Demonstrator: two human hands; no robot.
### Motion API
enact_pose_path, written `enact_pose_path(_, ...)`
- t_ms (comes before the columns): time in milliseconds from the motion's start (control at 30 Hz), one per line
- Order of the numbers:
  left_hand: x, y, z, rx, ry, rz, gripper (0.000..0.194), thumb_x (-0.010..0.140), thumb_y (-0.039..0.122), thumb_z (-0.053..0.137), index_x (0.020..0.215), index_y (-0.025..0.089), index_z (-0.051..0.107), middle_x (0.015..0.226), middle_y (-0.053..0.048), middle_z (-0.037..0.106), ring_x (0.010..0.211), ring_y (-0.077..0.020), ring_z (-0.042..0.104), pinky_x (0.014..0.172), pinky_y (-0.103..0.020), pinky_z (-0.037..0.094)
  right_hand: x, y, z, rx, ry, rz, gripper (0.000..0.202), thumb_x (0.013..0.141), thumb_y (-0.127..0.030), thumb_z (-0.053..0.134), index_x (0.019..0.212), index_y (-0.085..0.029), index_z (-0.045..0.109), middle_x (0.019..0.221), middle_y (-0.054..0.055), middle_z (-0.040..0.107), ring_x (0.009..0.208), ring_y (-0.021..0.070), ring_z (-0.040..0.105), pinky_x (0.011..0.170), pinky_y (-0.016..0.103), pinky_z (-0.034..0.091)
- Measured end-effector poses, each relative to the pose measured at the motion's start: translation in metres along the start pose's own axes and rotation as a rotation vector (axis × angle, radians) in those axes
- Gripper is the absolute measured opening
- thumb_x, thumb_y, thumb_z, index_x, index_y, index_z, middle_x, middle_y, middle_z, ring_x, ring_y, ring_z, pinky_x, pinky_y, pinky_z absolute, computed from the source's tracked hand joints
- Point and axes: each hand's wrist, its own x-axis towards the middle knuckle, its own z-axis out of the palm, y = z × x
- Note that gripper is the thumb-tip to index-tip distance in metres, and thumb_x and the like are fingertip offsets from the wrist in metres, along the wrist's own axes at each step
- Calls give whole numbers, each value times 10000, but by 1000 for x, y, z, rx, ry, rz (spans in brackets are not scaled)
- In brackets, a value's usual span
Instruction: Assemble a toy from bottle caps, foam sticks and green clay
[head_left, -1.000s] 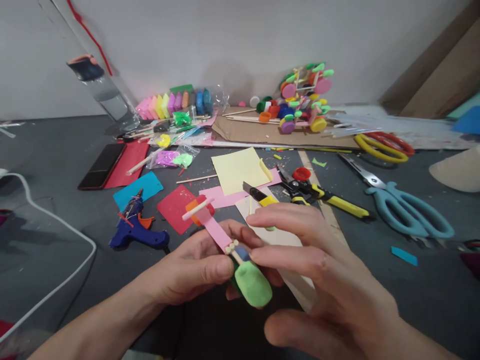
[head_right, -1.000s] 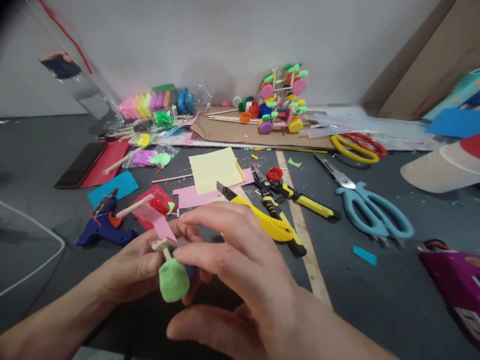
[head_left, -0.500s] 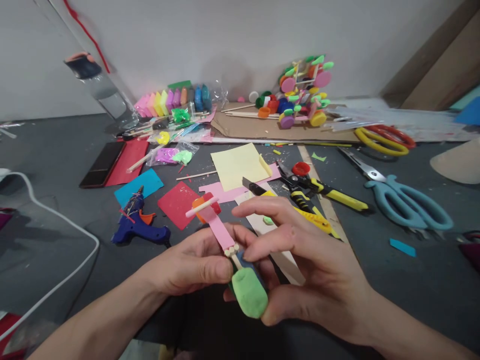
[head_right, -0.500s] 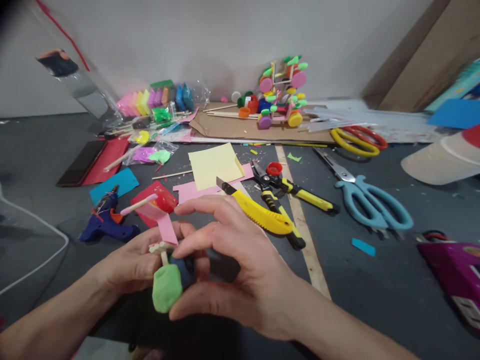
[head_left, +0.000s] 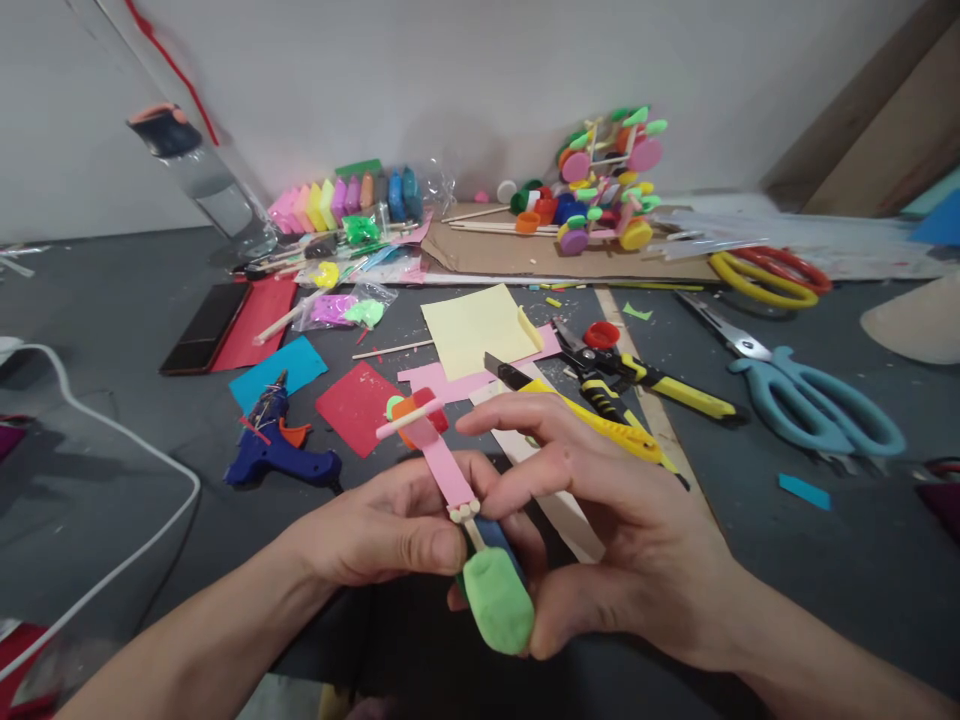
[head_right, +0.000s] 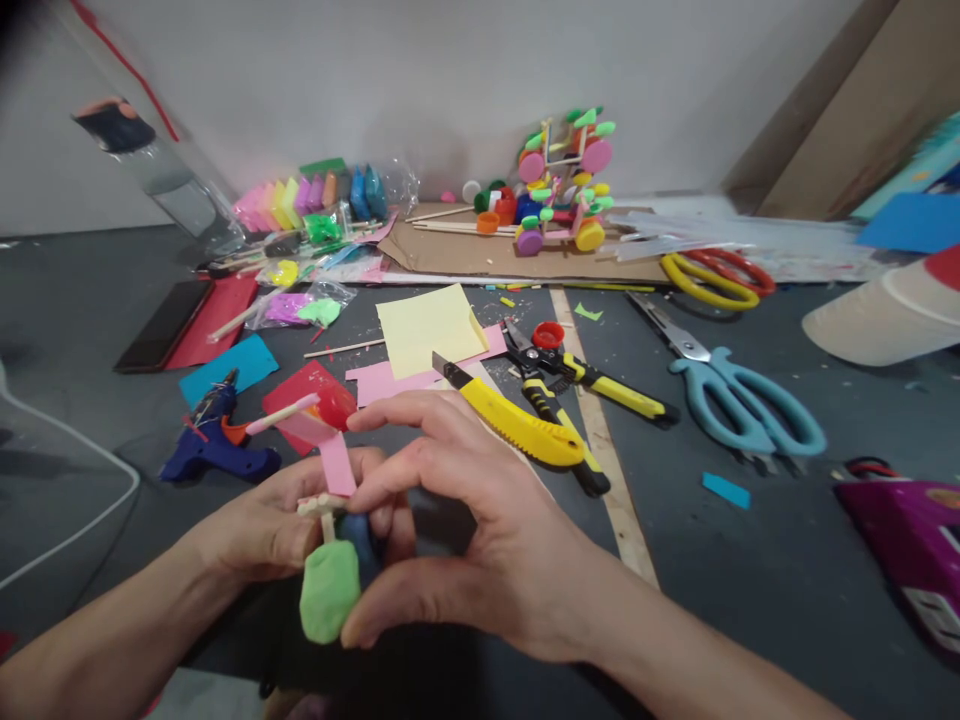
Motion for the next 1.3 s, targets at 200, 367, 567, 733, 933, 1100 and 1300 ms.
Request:
enact_pose_path(200, 1, -2, 0, -12, -26, 29, 421, 821, 493, 789, 1011, 176, 587, 982, -126, 717, 754, -169, 637, 571, -210, 390, 0, 0, -3, 50, 5, 38, 406, 747, -554, 845, 973, -239, 724, 1303, 67, 684, 1198, 213, 684, 1032, 357, 548)
enact_pose_path(367, 1, -3, 0, -10, -21, 40, 395, 833, 472, 783, 1026, 175, 608, 987, -125, 715, 740, -171, 641, 566, -215, 410, -2, 1, -4, 50, -2, 51, 359, 739, -448, 890, 989, -251, 725, 1299, 70, 685, 1213, 238, 675, 1039, 402, 549)
enact_pose_path(567, 4, -5, 0, -16, -29, 78, 402, 869, 497, 743, 1074, 182, 600, 954, -124, 719, 752, -177, 649, 607, -236, 459, -5, 0, 0, 8, 62, -8, 482, 732, -527, 871, 1086, -263, 679, 1313, 67, 672, 1255, 227, 653, 1053, 359, 537)
enact_pose_path(733, 5, -6, 1, -31, -26, 73, 340, 882, 448, 744, 1042, 166, 642, 892, -108, 715, 733, -164, 638, 614, -232, 463, -6, -5, 1, -183, 75, -149, 474, 797, -516, 826, 1121, -237, 622, 1307, 77, 670, 1254, 198, 656, 1090, 332, 500)
enact_pose_path(933, 4, -5, 2, -56, 1, 73, 301, 877, 421, 761, 1038, 178, 687, 896, -87, 718, 743, -150, 618, 615, -209, 481, -6, -3, 0, -218, 85, -172, 409, 846, -515, 782, 1078, -210, 638, 1299, 76, 672, 1218, 165, 667, 1083, 303, 500)
enact_pose_path(1100, 4, -3, 3, -67, 26, 62, 329, 861, 435, 776, 1030, 165, 697, 866, -85, 698, 737, -165, 631, 608, -219, 490, -7, -2, 0, -227, 91, -222, 435, 862, -515, 768, 1111, -184, 635, 1277, 97, 675, 1216, 176, 661, 1065, 320, 525)
enact_pose_path(1300, 7, -4, 4, -85, 64, 83, 268, 859, 390, 787, 1004, 184, 698, 879, -49, 663, 718, -136, 613, 625, -212, 500, -5, -16, -7, -477, 84, -287, 165, 951, -415, 701, 1047, -282, 711, 1170, 22, 758, 1122, 147, 716, 1025, 263, 559)
